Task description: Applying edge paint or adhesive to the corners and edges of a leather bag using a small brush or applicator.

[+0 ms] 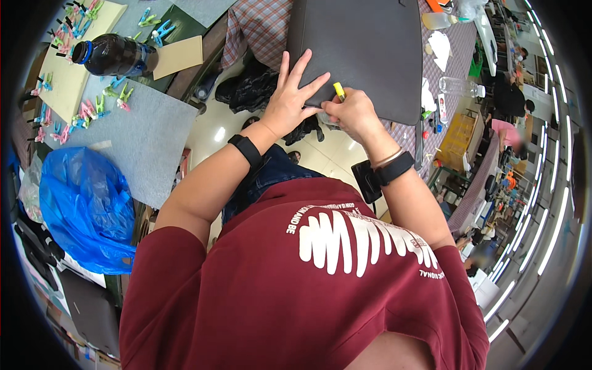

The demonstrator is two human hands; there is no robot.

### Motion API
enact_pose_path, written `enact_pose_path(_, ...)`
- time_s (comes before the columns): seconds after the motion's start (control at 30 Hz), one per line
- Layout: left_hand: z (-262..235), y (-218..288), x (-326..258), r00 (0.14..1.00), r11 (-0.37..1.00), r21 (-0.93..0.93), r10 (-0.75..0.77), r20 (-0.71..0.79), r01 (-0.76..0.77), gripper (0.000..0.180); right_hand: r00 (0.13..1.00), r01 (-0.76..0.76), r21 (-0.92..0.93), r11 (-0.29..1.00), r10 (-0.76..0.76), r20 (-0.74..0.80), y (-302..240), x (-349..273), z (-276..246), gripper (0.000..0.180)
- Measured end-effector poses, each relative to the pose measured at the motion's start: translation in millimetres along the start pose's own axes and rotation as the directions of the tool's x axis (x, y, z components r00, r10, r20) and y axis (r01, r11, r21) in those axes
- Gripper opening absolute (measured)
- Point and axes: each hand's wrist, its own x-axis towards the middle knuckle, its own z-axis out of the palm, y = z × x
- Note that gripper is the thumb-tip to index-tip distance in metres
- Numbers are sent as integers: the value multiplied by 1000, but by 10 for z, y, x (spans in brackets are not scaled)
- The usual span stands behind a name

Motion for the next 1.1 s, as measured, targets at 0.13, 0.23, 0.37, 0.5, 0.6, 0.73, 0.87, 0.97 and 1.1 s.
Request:
enact_pose_path(0.13, 6, -3, -22, 1000, 1000, 5, -5, -23, 5, 73, 994, -10, -188, 982, 31, 106, -187, 85, -16, 21)
enact_pose_path(0.23, 27, -29, -33, 1000, 1000, 19, -12, -18, 12, 73, 985, -23, -290, 957, 71, 157, -198, 129, -19, 21)
enact_pose_path(0.37, 21, -43, -67, 1000, 998, 65, -7, 7, 6, 71, 988, 7, -8, 1000, -5, 153, -47, -14, -21, 19)
enact_pose_path(0.5, 23, -21, -58, 1000, 997, 83, -1, 0, 1, 70, 989, -9, 10, 1000, 8, 147, -20, -6, -19, 19)
enact_pose_path(0.6, 28, -23, -66, 1000, 996, 87, 4, -13, -3, 69, 991, -14, 42, 999, 8, 136, -14, 0, -5, 19)
enact_pose_path(0.73, 28, -13, -59, 1000, 997, 81, 0, -17, 2, 68, 992, -39, -4, 999, 39, 117, -90, -14, -16, 20)
enact_pose_path(0.87, 38, -7, -25, 999, 998, 70, 1, -34, 1, 67, 992, -70, -201, 977, 89, 89, -237, 47, 8, 23)
enact_pose_path(0.97, 53, -53, -57, 999, 994, 107, 10, -34, -6, 67, 993, -46, -340, 939, 79, 84, -252, 59, 9, 23)
enact_pose_path(1.1, 46, -44, -65, 999, 993, 118, 20, -31, -17, 65, 970, -89, 69, 994, 70, 233, -43, 99, -69, 17)
